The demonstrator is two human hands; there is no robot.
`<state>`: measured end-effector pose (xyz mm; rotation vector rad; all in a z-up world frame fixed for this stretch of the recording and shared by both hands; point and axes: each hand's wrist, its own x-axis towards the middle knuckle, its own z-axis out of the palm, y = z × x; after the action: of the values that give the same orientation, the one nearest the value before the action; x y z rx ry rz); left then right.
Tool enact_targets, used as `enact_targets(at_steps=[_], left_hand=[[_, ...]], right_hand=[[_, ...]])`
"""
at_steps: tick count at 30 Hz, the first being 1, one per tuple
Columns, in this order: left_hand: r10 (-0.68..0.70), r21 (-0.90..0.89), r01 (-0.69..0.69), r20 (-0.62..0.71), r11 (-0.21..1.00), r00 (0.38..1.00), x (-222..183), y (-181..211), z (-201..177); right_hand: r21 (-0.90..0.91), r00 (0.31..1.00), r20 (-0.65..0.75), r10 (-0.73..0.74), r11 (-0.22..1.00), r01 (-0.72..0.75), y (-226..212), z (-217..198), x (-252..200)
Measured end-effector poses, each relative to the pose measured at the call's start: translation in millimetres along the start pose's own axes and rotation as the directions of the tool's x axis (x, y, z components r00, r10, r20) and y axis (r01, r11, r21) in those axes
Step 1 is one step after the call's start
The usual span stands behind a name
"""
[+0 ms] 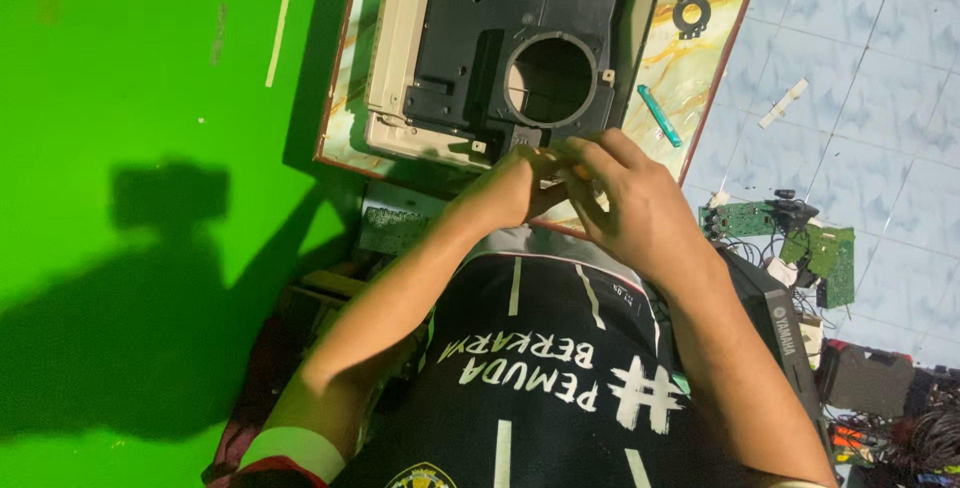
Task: The person disassembles and repairs an electronic keyboard chassis using a screwdriver to remove and replace screws, manipulating structural internal components, wires, and electronic parts by hand.
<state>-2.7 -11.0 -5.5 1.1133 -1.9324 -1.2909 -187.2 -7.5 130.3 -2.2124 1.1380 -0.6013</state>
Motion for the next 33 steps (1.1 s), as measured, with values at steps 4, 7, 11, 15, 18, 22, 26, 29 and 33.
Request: enact_targets(at_steps=[4,7,11,15,18,22,26,29,33], left_hand=[[0.103,0.107,-0.11,0.065,0.988,0.993,5,-1,-2],[0.107,0.119,-0.115,0.073,0.986,0.992,5,-2,-1],[-0.044,0.063,0.038,0.094,0.997,0.995,6,-6,-1],[-0.154,0.089,0.14,0.188,0.986,0.97,5,-16,1],[-0.143,0.345,0.056,0.23,0.937,0.963,13,-25,7],[-0.002,0.201,-0.03,0.159,0.979,0.987,11,-32,8],[-0.006,0.149,-0.023,0.194,0.989,0.981,7,-30,3],[0.05,0.064,-0.058,0.111,0.996,0.993,9,-25,3],[0.024,0.006,-0.025,0.11,1.0,0.994,8,-21,2]], right_hand=[[-0.034,0.998,0.036,-0.051,0.998,0.052,0,-1,3],[-0.143,0.966,0.152,0.209,0.972,-0.188,-2,3,3],[-0.006,0.997,-0.032,-0.064,0.998,0.064,-1,3,2],[-0.031,0.999,0.001,-0.054,0.998,0.054,1,1,1],[0.018,0.999,0.046,0.027,0.999,-0.028,2,4,2],[0.137,0.999,0.04,-0.018,0.99,0.012,8,9,-2],[0.181,0.999,-0.034,-0.012,0.983,0.018,26,13,-12],[0.218,0.947,-0.001,0.32,0.925,-0.312,47,28,-19],[0.2,0.886,0.09,0.455,0.863,-0.464,76,54,-30]])
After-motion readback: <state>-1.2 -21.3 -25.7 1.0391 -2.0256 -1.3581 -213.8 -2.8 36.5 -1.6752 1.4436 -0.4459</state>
